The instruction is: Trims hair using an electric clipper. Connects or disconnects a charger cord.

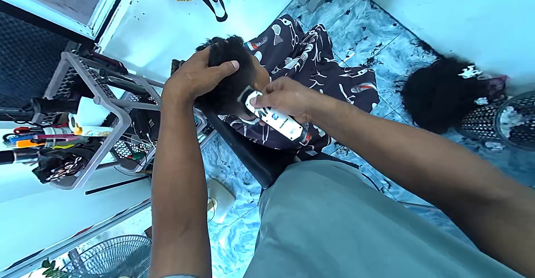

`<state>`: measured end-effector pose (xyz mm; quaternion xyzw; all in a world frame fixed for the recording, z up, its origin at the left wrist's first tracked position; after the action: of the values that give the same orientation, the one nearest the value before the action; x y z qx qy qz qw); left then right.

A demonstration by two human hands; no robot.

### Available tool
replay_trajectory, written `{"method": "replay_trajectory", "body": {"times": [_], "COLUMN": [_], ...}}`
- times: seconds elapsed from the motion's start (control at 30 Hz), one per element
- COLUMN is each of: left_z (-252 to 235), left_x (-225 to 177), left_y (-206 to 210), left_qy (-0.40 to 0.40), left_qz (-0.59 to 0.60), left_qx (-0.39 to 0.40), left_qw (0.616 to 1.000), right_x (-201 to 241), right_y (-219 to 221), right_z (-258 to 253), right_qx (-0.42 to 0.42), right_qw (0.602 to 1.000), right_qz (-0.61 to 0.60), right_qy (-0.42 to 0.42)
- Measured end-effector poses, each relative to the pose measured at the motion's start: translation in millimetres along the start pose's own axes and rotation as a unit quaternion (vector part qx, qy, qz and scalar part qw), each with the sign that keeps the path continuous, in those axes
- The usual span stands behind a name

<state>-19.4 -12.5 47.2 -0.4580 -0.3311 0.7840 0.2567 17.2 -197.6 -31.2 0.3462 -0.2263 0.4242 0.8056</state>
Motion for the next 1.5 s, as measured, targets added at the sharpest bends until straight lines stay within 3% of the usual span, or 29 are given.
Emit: {"method": "replay_trajectory", "body": {"times": [0.1, 0.23, 0.37, 0.5, 0.67, 0.83, 0.97, 1.1, 1.17, 1.27, 1.33, 1.5], "left_z": [0.7, 0.4, -1.9, -3.6, -5.7, -6.1, -5.4, -4.8, -3.1, 0.7, 7.3, 4.2], "left_x": [-3.6, -1.2, -0.8, 2.2, -0.2, -0.2, -3.1, -1.3, -0.5, -4.4, -5.0, -5.7], "left_y": [-0.5, 0.0, -1.0, 0.0, -1.1, -0.5, -0.6, 0.9, 0.2, -8.6, -11.0, -10.7], "left_qy": [0.005, 0.006, 0.01, 0.008, 0.017, 0.016, 0.01, 0.002, 0.028, 0.103, 0.143, 0.161], "left_qz": [0.003, -0.005, -0.002, -0.005, -0.006, -0.012, -0.01, -0.018, -0.004, 0.056, 0.065, 0.0], "left_qx": [0.001, 0.0, 0.003, 0.0, 0.001, 0.004, 0.002, 0.002, 0.005, 0.027, 0.048, 0.065], "left_qw": [1.0, 1.0, 1.0, 1.0, 1.0, 1.0, 1.0, 1.0, 1.0, 0.993, 0.986, 0.985], "right_x": [-14.7, 7.0, -9.3, 8.8, -7.0, 19.6, -10.6, 16.8, 15.9, -8.5, -19.6, -16.7], "right_y": [-3.5, -0.4, -2.3, -0.2, -2.9, 2.9, -5.8, -2.4, -1.5, -18.7, -25.9, -17.6], "right_z": [-4.8, 0.9, -4.6, 0.8, -1.7, 6.8, 0.6, 6.4, 7.8, -1.8, -8.5, 0.9], "right_qx": [-0.007, 0.012, -0.014, 0.007, -0.009, 0.014, -0.006, 0.032, 0.005, -0.095, -0.129, -0.118], "right_qw": [0.999, 1.0, 0.998, 1.0, 0.997, 0.999, 0.993, 0.997, 0.993, 0.955, 0.936, 0.969], "right_qz": [0.04, -0.017, 0.057, -0.002, 0.057, 0.034, 0.104, 0.056, 0.116, 0.281, 0.325, 0.214], "right_qy": [0.029, -0.009, 0.029, -0.001, 0.049, 0.009, 0.061, 0.031, 0.016, -0.015, -0.032, -0.035]}}
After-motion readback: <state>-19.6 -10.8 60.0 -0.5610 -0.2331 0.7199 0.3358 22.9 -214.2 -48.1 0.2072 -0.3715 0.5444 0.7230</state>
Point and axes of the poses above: each hand's wrist, its own z-axis away from the middle knuckle, its own y-axis out of the palm, x = y × z, the point moved 8 cm from there along -z, towards the middle knuckle, and after that the axes turned 12 degrees about y, right-handed, at the moved point
